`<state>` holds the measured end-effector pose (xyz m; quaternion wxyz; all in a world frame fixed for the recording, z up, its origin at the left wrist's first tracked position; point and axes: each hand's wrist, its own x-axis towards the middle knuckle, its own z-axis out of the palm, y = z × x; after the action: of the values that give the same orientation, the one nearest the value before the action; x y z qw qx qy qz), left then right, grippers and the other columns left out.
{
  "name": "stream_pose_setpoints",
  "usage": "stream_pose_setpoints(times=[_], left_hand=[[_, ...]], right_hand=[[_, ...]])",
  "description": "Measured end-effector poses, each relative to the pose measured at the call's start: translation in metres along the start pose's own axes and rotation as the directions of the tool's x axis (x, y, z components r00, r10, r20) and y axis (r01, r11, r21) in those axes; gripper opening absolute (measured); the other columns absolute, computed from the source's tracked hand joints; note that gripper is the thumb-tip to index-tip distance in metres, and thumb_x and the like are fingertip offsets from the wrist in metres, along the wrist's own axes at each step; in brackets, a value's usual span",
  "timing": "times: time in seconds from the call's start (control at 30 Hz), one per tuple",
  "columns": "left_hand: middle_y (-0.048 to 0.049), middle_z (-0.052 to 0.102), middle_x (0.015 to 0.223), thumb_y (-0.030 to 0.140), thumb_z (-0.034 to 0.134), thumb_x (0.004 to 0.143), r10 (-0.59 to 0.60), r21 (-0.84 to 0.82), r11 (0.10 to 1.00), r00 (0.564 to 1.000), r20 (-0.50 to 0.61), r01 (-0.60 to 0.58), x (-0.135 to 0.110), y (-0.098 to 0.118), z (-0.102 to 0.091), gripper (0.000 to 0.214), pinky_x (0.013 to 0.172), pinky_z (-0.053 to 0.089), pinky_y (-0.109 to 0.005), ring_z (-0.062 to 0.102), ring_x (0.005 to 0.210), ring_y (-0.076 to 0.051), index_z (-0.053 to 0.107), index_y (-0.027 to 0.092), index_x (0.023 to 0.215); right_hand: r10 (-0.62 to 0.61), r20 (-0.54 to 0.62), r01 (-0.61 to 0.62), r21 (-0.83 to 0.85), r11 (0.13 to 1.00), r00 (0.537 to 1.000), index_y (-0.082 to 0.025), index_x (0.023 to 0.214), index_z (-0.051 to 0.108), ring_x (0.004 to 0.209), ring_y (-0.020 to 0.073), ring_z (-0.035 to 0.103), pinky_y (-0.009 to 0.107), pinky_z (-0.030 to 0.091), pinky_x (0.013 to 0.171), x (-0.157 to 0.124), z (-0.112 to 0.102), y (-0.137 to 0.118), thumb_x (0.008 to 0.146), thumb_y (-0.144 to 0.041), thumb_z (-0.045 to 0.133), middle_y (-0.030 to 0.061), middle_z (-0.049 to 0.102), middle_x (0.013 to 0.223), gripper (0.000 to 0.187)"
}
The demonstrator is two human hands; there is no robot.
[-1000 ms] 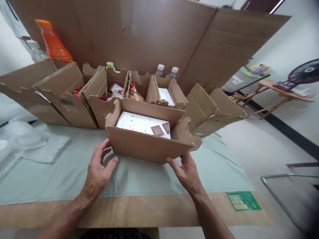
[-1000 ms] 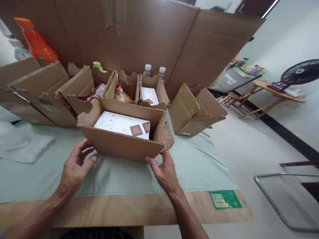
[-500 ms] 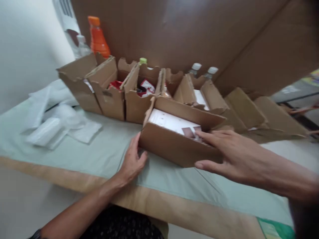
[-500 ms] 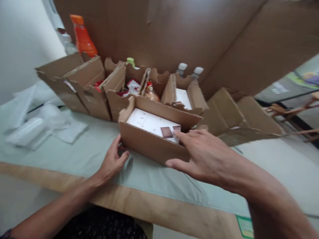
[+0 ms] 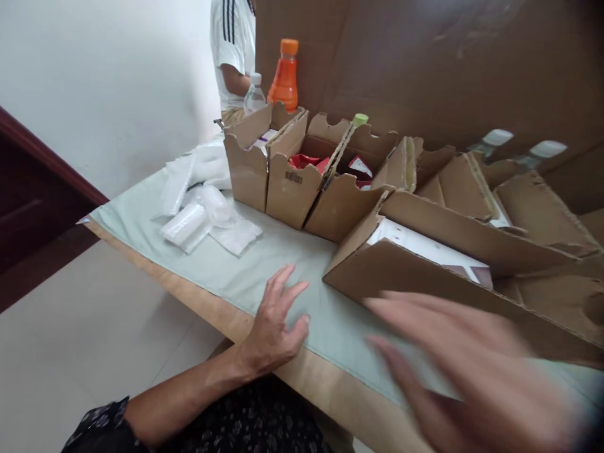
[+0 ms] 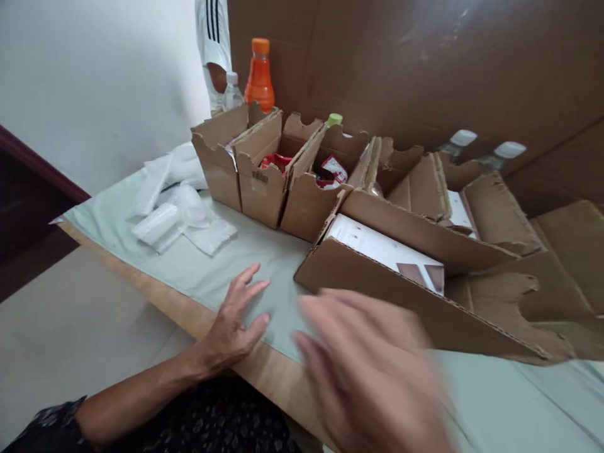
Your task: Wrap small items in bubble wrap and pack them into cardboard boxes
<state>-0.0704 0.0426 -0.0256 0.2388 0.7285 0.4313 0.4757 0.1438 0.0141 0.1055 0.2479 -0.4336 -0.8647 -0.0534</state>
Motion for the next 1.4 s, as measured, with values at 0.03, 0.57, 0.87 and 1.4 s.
stream_pose_setpoints(times=[0.03, 0.57, 0.87, 1.4], left_hand=[[-0.0177, 0.045, 0.161, 0.013, 0.059, 0.092, 0.01, 0.065, 0.998, 0.999, -0.047, -0.007, -0.002, -0.007, -0.015, 0.05, 0.12, 0.044, -0.058, 0.043, 0.151, -0.034, 0.056, 0.023, 0.141], [-0.0267, 0.049, 0.158, 0.037, 0.058, 0.09, -0.115, 0.542, 0.799, 0.951, -0.288, 0.261, 0.09, -0.152, -0.132, 0.057, 0.124, 0.03, -0.063, 0.029, 0.159, -0.042, 0.055, 0.009, 0.14], [-0.0199, 0.031, 0.17, 0.029, 0.063, 0.09, 0.059, 0.549, 0.825, 0.945, -0.321, 0.136, 0.063, -0.123, -0.129, 0.056, 0.128, 0.023, -0.065, 0.021, 0.161, -0.042, 0.055, 0.016, 0.145], [-0.0199, 0.059, 0.151, 0.006, 0.054, 0.078, -0.031, 0.359, 0.929, 0.944, 0.329, -0.095, -0.016, -0.036, -0.06, 0.052, 0.118, 0.046, -0.06, 0.05, 0.146, -0.038, 0.07, 0.015, 0.127]], right_hand=[[-0.064, 0.048, 0.064, 0.007, 0.998, 0.997, -0.026, 0.121, 0.071, 0.114, 0.0282, 0.067, 0.043, 0.058, 0.092, 0.017, 0.025, -0.006, 0.1, -0.026, 0.062, 0.0097, 0.074, 0.126, 0.022], [0.07, 0.081, -0.08, 0.132, 0.988, 0.994, -0.02, 0.11, 0.074, 0.124, 0.0263, 0.068, 0.046, 0.05, 0.102, 0.126, 0.179, -0.004, 0.096, -0.006, 0.051, 0.0122, 0.073, 0.136, 0.031], [0.145, -0.116, -0.128, 0.146, 0.981, 0.983, -0.02, 0.108, 0.069, 0.114, 0.0241, 0.071, 0.041, 0.059, 0.092, -0.047, 0.097, -0.016, 0.091, 0.0, 0.05, 0.0132, 0.074, 0.125, 0.032], [0.049, -0.026, -0.041, 0.236, 0.971, 0.998, -0.021, 0.1, 0.069, 0.097, 0.0244, 0.075, 0.04, 0.061, 0.078, -0.068, 0.102, -0.041, 0.093, -0.001, 0.05, 0.0093, 0.08, 0.109, 0.028]])
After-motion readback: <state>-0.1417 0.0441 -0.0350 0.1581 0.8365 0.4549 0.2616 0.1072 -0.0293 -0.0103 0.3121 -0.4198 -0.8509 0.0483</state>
